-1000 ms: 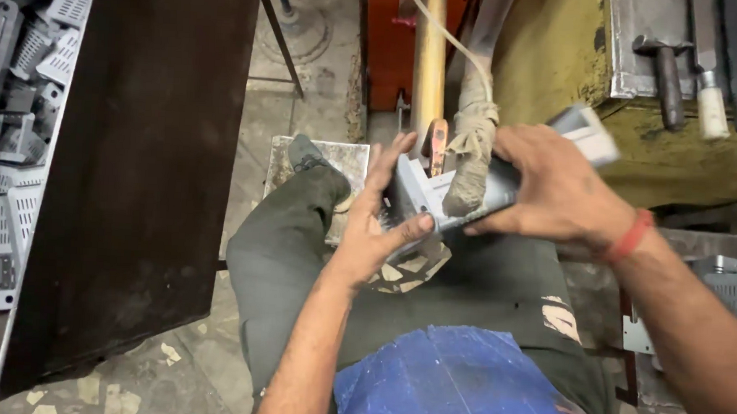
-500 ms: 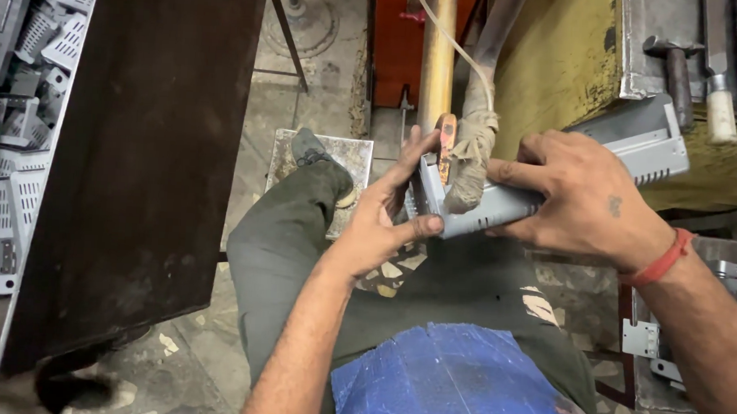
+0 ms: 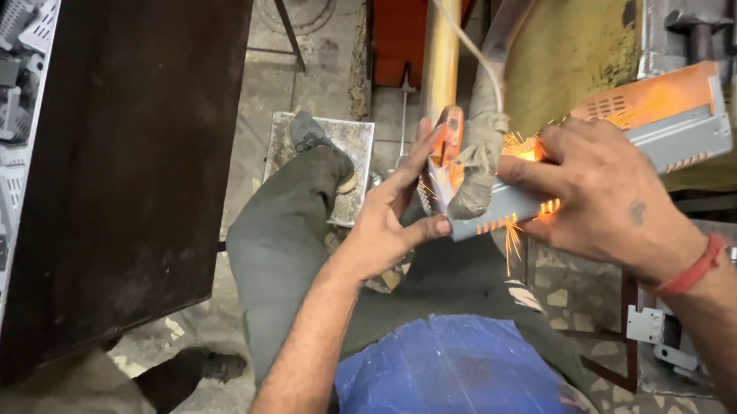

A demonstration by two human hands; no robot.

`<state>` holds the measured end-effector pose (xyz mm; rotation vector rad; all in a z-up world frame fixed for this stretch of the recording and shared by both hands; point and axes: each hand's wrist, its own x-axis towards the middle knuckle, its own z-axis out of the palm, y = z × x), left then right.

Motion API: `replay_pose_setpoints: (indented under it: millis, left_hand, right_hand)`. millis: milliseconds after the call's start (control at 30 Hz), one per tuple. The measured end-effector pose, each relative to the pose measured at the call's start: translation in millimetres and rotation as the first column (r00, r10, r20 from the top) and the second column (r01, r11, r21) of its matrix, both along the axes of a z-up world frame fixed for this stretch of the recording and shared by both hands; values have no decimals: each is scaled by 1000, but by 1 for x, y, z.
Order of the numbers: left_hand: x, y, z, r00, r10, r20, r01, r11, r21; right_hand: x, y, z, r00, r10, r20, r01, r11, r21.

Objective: Spot welding metal casing components together for electronic devices at a manufacturing station.

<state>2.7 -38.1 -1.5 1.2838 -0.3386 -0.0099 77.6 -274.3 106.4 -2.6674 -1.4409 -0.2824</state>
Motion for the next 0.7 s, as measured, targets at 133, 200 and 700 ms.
replay_pose_setpoints:
  millis: [133, 200, 700]
  left_hand:
    - [6, 1, -9, 1000, -25, -4, 25, 996, -83]
    - [9, 1, -6, 999, -13, 52, 14, 1000, -16]
    - [-18, -9, 8, 984, 154, 88, -166, 975, 149]
  right_hand:
    - [5, 2, 1, 990, -68, -127, 71, 997, 16]
    - [7, 3, 8, 995, -12, -104, 19, 998, 65]
    - [-8, -4, 8, 997, -30, -73, 23, 995, -98]
